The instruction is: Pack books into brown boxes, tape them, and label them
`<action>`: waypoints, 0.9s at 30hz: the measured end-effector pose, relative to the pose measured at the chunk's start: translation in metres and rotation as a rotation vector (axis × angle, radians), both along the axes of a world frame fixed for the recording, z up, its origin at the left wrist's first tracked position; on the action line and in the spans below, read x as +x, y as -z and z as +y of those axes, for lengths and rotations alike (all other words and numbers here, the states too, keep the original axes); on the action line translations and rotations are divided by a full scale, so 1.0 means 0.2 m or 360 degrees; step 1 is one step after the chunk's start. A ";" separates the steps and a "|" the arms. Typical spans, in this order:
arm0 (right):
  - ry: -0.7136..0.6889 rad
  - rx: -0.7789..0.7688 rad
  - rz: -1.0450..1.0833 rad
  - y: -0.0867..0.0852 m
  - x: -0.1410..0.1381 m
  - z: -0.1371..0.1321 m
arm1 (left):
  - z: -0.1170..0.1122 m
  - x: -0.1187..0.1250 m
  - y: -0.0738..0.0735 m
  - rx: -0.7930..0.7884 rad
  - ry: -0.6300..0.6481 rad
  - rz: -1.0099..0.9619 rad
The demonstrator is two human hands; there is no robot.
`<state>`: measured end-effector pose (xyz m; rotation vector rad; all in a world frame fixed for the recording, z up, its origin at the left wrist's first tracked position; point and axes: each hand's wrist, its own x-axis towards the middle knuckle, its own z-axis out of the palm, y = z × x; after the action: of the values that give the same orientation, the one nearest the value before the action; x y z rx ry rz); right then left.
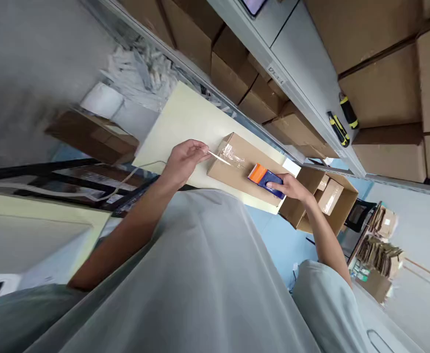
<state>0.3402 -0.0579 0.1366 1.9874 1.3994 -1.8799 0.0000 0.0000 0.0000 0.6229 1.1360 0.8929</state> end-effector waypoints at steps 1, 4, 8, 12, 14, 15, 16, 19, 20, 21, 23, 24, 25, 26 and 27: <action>0.0010 0.0007 -0.0003 0.01 0.00 -0.01 | 0.00 0.01 0.01 -0.0023 0.0013 -0.0031; 0.0028 0.0022 -0.0022 0.02 0.00 -0.01 | 0.01 0.03 0.05 -0.0087 0.0026 -0.0073; 0.0015 0.0035 -0.0063 0.01 -0.02 0.00 | 0.03 0.07 0.12 -0.0171 -0.0012 0.0010; -0.0023 0.0053 -0.0084 0.01 -0.02 0.01 | 0.05 0.13 0.17 -0.0311 0.0111 0.0214; -0.0019 0.0058 -0.0091 0.02 -0.02 0.01 | 0.05 0.16 0.18 -0.0312 0.0198 0.0300; -0.0018 0.0061 -0.0098 0.02 -0.02 0.00 | 0.05 0.16 0.18 -0.0281 0.0239 0.0361; -0.0023 0.0067 -0.0109 0.03 -0.02 0.00 | 0.05 0.16 0.18 -0.0232 0.0279 0.0445; -0.0078 0.0116 -0.0147 0.04 -0.03 -0.01 | 0.05 0.13 0.14 -0.0004 0.0382 0.0853; -0.0103 0.0142 -0.0161 0.04 -0.03 -0.01 | 0.05 0.12 0.12 0.0098 0.0383 0.1011; -0.0123 0.0171 -0.0171 0.04 -0.03 -0.01 | 0.05 0.10 0.09 0.0208 0.0372 0.1149; -0.0154 0.0215 -0.0174 0.05 -0.03 -0.02 | 0.04 0.09 0.04 0.0418 0.0361 0.1318; -0.0164 0.0233 -0.0162 0.05 -0.03 -0.02 | 0.03 0.09 0.01 0.0501 0.0378 0.1347; -0.0173 0.0254 -0.0144 0.05 -0.03 -0.02 | 0.02 0.10 -0.02 0.0561 0.0409 0.1353; -0.0181 0.0276 -0.0126 0.06 -0.03 -0.02 | 0.00 0.12 -0.04 0.0597 0.0433 0.1354; -0.0190 0.0297 -0.0112 0.06 -0.03 -0.03 | -0.01 0.13 -0.05 0.0609 0.0440 0.1357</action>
<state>0.3337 -0.0631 0.1242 1.9765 1.6877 -1.6689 0.0268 -0.0018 0.0105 1.5315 1.5814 0.6035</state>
